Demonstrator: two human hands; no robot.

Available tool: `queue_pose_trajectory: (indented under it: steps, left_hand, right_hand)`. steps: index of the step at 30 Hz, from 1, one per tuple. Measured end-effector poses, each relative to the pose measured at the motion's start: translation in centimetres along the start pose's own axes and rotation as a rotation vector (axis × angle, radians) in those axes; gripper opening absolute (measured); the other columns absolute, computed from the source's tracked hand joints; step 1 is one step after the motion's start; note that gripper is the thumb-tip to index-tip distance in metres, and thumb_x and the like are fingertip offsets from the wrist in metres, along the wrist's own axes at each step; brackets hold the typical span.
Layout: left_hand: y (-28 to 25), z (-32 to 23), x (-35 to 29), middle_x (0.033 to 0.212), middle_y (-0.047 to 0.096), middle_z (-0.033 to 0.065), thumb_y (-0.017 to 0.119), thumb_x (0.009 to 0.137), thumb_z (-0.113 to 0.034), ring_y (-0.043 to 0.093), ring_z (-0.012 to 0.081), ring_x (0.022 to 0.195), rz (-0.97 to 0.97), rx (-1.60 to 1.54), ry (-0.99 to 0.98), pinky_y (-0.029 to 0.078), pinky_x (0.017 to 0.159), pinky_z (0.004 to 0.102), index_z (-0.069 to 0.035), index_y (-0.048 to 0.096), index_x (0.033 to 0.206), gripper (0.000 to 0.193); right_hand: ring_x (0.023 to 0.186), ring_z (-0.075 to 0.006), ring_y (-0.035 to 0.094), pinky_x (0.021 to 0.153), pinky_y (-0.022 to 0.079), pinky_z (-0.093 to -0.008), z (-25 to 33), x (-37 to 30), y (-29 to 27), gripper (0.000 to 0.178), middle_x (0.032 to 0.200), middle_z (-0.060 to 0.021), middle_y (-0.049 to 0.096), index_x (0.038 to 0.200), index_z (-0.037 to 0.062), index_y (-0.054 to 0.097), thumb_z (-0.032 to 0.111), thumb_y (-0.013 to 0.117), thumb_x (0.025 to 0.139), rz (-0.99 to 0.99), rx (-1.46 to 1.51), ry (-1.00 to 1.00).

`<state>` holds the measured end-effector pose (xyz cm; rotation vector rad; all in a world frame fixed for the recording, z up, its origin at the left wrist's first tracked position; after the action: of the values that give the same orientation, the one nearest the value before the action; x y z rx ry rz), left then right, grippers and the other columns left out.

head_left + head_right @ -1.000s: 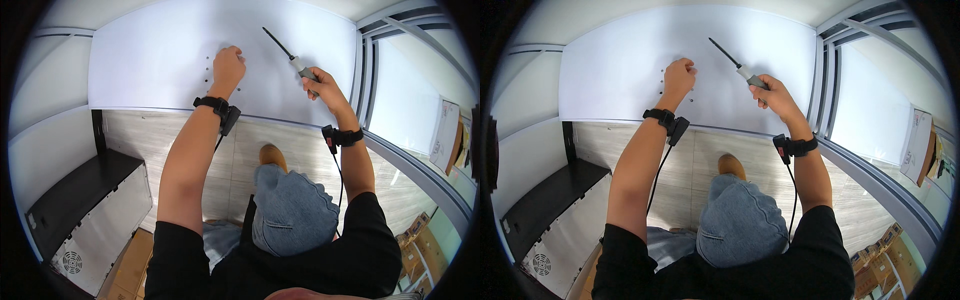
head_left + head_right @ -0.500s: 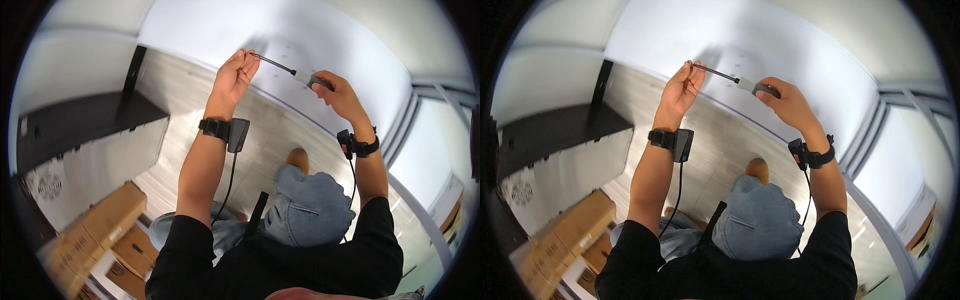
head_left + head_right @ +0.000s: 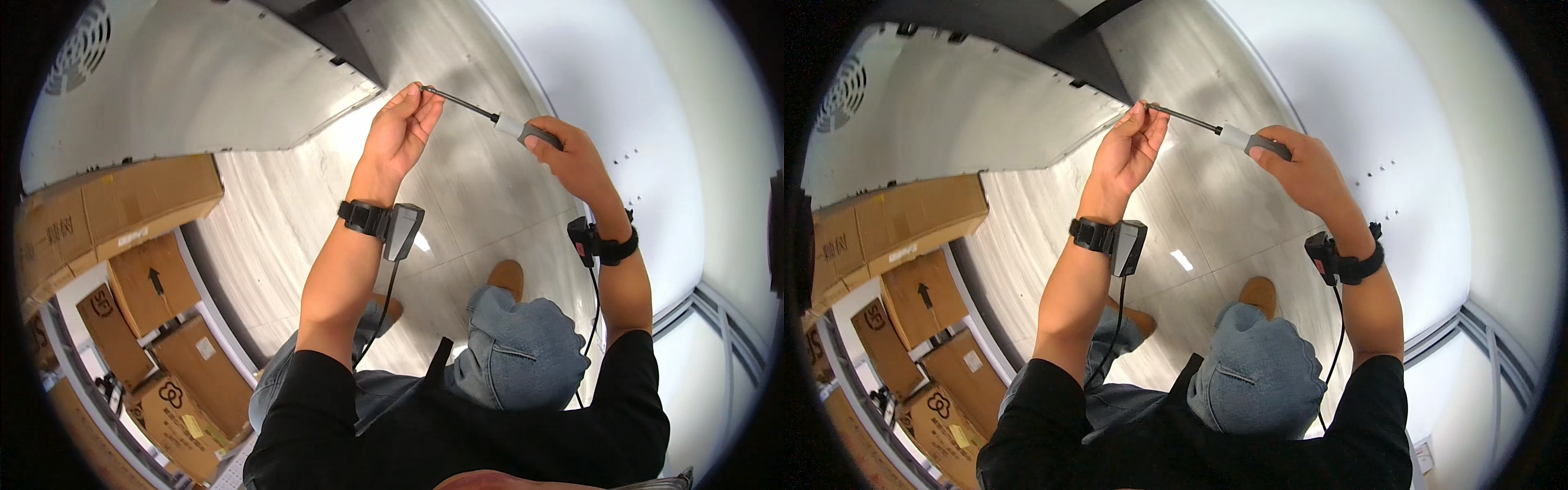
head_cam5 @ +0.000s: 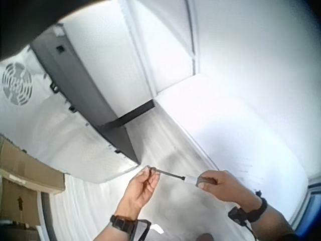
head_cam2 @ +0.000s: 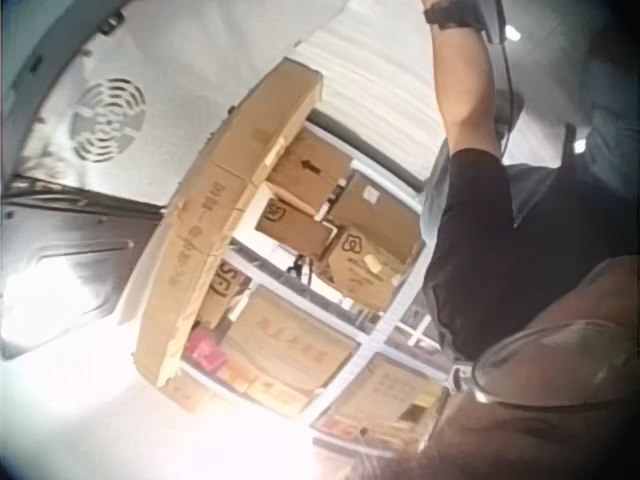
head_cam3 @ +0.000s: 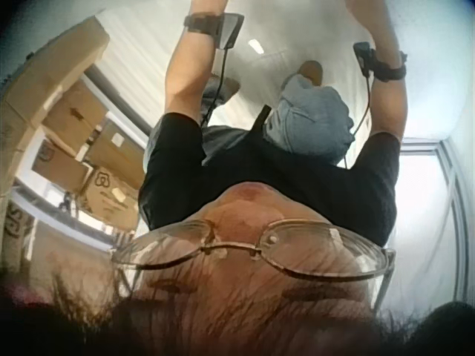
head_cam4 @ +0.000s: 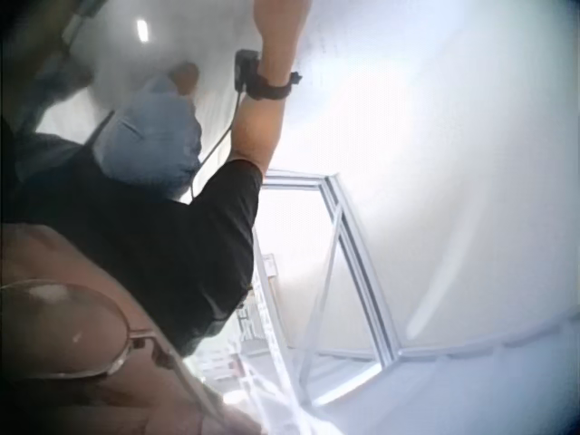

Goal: The person uses a screwdriver to fasten screws into the back panel of a black electronic device. They repeatedly insert screws and tighten them to secure the metal casing.

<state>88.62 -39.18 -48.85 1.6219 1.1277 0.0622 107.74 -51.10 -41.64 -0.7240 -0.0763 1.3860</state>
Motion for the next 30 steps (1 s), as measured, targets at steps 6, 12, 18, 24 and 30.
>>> queue_pose_trajectory:
  steps: [6, 12, 18, 24, 30]
  left_hand:
    - [-2.2, -2.0, -3.3, 0.097, 0.062, 0.0132, 0.052, 0.097, -0.011, 0.064, 0.0233, 0.094, 0.008, -0.024, 0.062, 0.057, 0.089, 0.0300, 0.004, 0.056, 0.098, 0.015]
    - [-1.7, -4.0, -5.3, 0.098, 0.061, 0.0144, 0.053, 0.097, -0.011, 0.064, 0.0229, 0.095, -0.073, 0.095, 0.114, 0.057, 0.089, 0.0299, 0.005, 0.055, 0.100, 0.016]
    - [0.6, -6.7, -5.6, 0.098, 0.058, 0.0150, 0.049, 0.098, -0.011, 0.063, 0.0221, 0.091, -0.085, 0.036, 0.120, 0.058, 0.083, 0.0288, 0.005, 0.052, 0.104, 0.017]
    - [2.4, -12.1, -5.1, 0.087, 0.059, 0.0091, 0.051, 0.097, -0.012, 0.061, 0.0180, 0.076, -0.148, 0.212, 0.190, 0.056, 0.069, 0.0263, 0.000, 0.054, 0.096, 0.012]
    - [7.0, -14.9, -6.0, 0.080, 0.059, 0.0033, 0.050, 0.099, -0.016, 0.059, 0.0136, 0.072, -0.045, 0.342, 0.196, 0.053, 0.064, 0.0254, -0.004, 0.058, 0.096, 0.015]
  right_hand:
    - [0.059, -0.0121, 0.041, 0.057, 0.035, -0.0289, 4.4, -1.7, 1.7, 0.023, 0.064, -0.0019, 0.046, 0.096, 0.0051, 0.064, 0.027, 0.060, 0.089, -0.006, -0.151, -0.082]
    - [0.053, -0.0237, 0.053, 0.054, 0.042, -0.0346, 11.5, -4.0, 1.1, 0.020, 0.065, -0.0074, 0.058, 0.091, 0.0056, 0.064, 0.026, 0.061, 0.088, -0.142, -0.490, -0.367]
    - [0.066, -0.0261, 0.061, 0.061, 0.046, -0.0365, 17.9, -3.8, 0.9, 0.021, 0.073, -0.0115, 0.062, 0.099, 0.0055, 0.060, 0.020, 0.064, 0.085, -0.227, -0.823, -0.415]
    - [0.073, -0.0348, 0.063, 0.062, 0.047, -0.0427, 21.5, -2.7, 0.4, 0.032, 0.078, -0.0182, 0.063, 0.101, 0.0031, 0.055, 0.021, 0.068, 0.078, -0.153, -0.603, -0.448]
    - [0.059, -0.0172, 0.056, 0.055, 0.044, -0.0339, 21.3, -4.2, 0.1, 0.032, 0.075, -0.0083, 0.059, 0.106, 0.0049, 0.050, 0.013, 0.066, 0.081, -0.194, -0.276, -0.376]
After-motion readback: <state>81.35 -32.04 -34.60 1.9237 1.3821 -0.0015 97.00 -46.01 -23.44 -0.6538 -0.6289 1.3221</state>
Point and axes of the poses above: each hand's wrist, its own x-axis towards the middle knuckle, its own y-axis out of the palm, z = x × y, the point moved 9 cm from there along x, towards the middle knuckle
